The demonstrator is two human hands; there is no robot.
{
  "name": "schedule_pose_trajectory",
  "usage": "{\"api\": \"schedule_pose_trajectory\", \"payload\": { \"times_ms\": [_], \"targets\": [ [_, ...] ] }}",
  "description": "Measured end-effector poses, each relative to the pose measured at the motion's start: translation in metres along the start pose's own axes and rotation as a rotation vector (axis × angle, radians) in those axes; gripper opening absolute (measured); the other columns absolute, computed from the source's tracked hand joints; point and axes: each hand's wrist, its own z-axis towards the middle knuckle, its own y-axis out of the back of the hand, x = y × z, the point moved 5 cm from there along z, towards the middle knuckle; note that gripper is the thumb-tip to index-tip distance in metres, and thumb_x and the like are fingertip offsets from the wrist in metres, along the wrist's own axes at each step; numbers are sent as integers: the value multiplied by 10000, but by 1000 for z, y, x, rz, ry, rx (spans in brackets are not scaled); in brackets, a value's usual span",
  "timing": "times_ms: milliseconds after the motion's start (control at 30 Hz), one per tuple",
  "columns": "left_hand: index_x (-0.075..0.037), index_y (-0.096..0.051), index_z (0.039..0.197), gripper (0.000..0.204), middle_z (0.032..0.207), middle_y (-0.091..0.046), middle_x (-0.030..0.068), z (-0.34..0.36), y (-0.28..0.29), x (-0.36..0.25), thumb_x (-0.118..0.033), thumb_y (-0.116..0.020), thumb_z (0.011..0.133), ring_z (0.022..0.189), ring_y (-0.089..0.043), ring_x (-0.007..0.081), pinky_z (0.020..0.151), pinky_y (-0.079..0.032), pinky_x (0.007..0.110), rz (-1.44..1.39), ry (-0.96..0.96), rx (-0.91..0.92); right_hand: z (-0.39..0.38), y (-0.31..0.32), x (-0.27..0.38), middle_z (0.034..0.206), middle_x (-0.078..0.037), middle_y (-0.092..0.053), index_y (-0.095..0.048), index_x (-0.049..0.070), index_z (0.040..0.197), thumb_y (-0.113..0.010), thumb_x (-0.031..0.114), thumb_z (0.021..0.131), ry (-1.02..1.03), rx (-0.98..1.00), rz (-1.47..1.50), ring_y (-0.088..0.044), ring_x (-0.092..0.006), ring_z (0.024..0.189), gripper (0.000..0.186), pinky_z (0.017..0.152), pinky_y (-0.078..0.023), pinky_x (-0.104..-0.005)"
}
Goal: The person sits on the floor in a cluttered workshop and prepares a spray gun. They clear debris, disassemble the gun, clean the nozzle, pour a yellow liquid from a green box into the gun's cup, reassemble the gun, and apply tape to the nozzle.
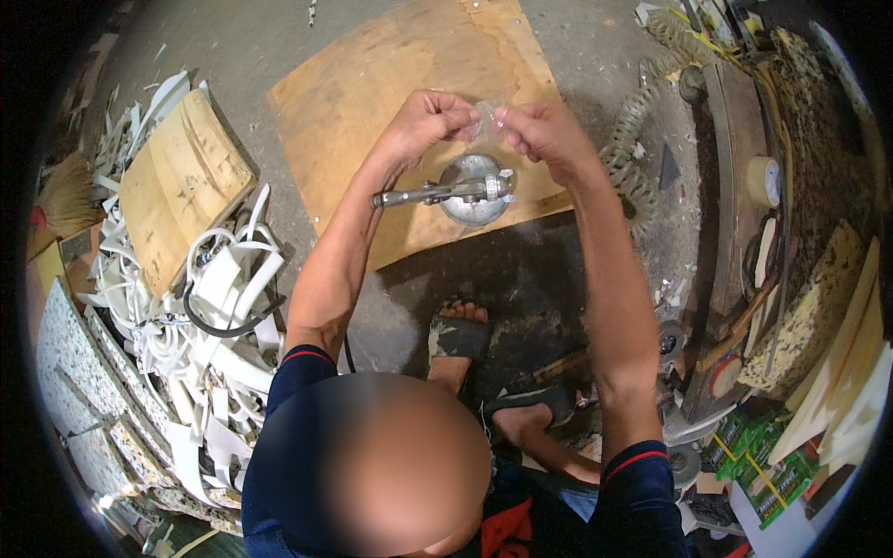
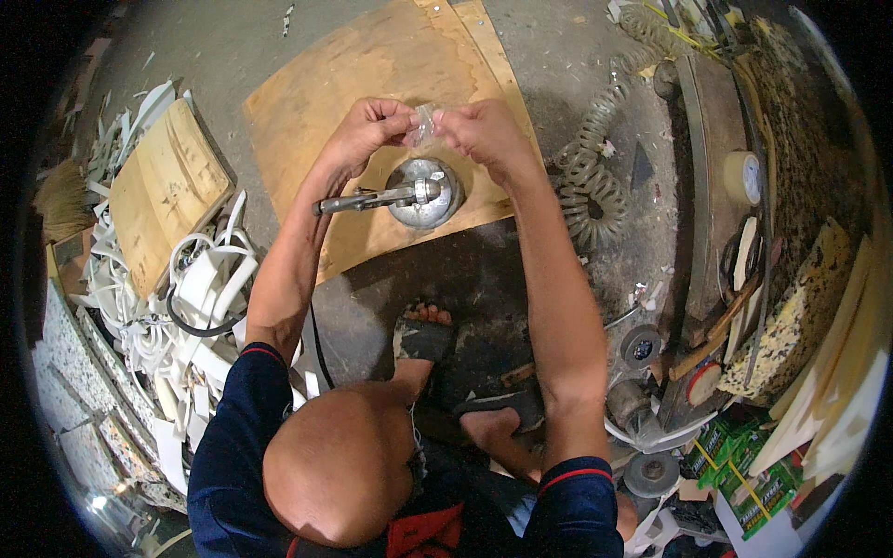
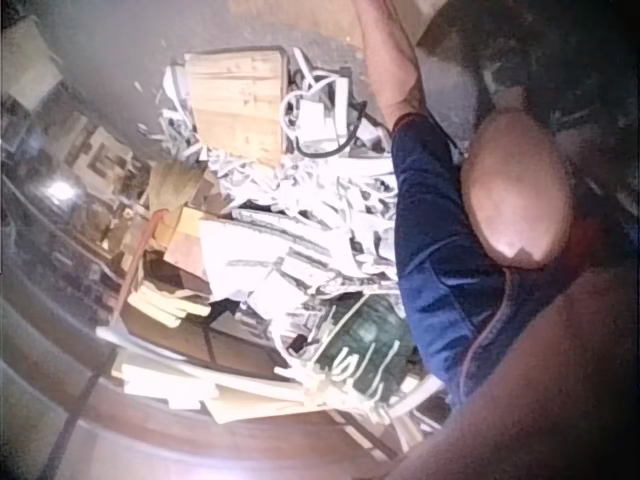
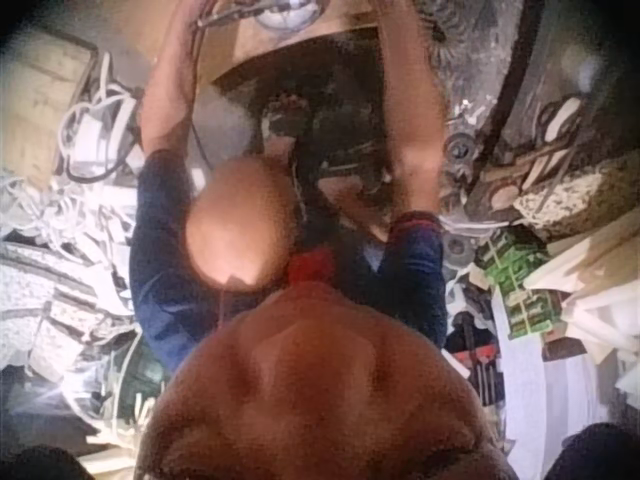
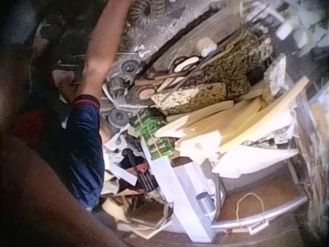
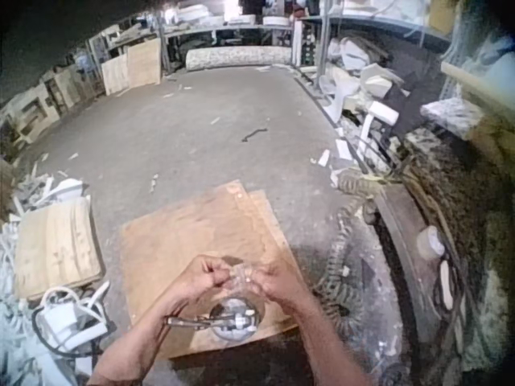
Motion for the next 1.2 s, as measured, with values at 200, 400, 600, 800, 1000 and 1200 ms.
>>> {"api": "schedule_pose_trajectory", "payload": {
  "times_ms": [200,400,600,800,1000,1200],
  "targets": [
    [8,-718,1006,169,839,-703,25,-10,-3,-1,-129,-674,918,724,-620,95,701,-515,250,-106,20,13,6,-14,-5,632,-166,-633,-691,-31,701,-693,313,845,86,-192,-425,-618,-222,576,373,566,-485,-386],
    [17,-721,974,119,829,-702,32,-13,-5,-9,-58,-697,884,720,-613,90,683,-502,243,62,-58,-9,4,-17,8,672,-133,-671,-727,32,795,-711,263,808,18,-264,-789,-642,-250,611,232,614,-501,-382],
    [11,-717,913,61,794,-689,34,-7,-1,-10,-31,-700,872,720,-610,95,665,-489,242,150,-81,-17,-3,-19,28,900,-228,-712,-692,-3,943,-700,221,804,541,-356,-719,-702,-365,834,264,761,-546,-440],
    [2,-640,1100,237,869,-695,66,-6,0,-6,-28,-715,877,765,-659,133,686,-534,259,-44,-5,53,4,-13,19,842,-174,-718,-695,3,901,-656,118,822,453,-128,-383,-706,-272,781,146,718,-542,-370],
    [-1,-620,1095,274,935,-688,91,-13,6,1,-4,-736,846,834,-676,169,750,-574,275,-335,56,70,-4,-21,10,817,-48,-701,-702,9,947,-685,88,842,463,-61,-503,-628,-105,748,132,675,-505,-276],
    [-33,-644,1017,216,949,-689,70,-11,6,3,32,-738,833,868,-680,159,793,-555,272,-69,19,-39,-5,-22,-2,847,-43,-698,-680,0,913,-712,36,812,264,23,-326,-609,-94,721,112,665,-501,-257]
  ]
}}
